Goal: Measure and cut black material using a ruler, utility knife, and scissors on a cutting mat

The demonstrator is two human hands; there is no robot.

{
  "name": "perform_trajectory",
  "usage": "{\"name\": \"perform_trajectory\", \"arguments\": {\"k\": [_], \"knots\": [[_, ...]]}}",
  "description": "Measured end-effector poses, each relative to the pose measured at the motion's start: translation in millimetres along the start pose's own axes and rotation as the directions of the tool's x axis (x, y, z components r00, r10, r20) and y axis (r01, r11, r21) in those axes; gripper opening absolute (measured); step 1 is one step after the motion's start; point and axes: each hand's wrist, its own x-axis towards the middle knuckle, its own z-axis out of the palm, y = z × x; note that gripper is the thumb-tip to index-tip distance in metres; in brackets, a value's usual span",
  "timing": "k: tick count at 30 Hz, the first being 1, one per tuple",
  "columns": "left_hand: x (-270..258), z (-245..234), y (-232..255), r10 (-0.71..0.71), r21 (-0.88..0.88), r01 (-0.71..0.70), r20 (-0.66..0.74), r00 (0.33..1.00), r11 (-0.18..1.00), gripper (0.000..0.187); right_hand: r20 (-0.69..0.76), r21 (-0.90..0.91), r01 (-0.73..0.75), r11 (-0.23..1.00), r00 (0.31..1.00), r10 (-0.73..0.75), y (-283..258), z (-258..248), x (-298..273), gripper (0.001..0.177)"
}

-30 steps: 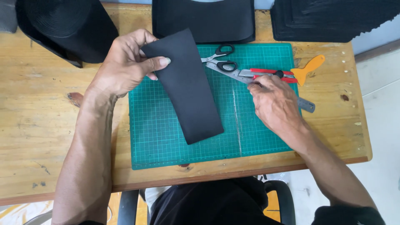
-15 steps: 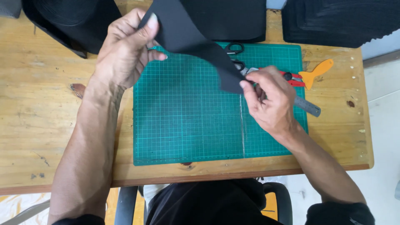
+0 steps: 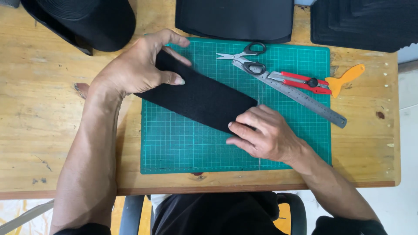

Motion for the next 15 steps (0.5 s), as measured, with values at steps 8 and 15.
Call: {"name": "perform_trajectory", "arguments": {"k": [8,15], "knots": [[2.6,-4.7,2.4,0.038,-0.049,-0.044,-0.113,0.993,0.998,0.054,-0.054,0.188,-0.513,0.837,0.846,0.531,7.5,-5.3,-11.6,0.034],[2.7,-3.7,3.9,0.059,-0.136,-0.070,-0.079,0.995,0.988,0.050,0.045,0.317,-0.696,0.645,0.690,0.722,9.7,3.8,-22.3,0.029]]}}
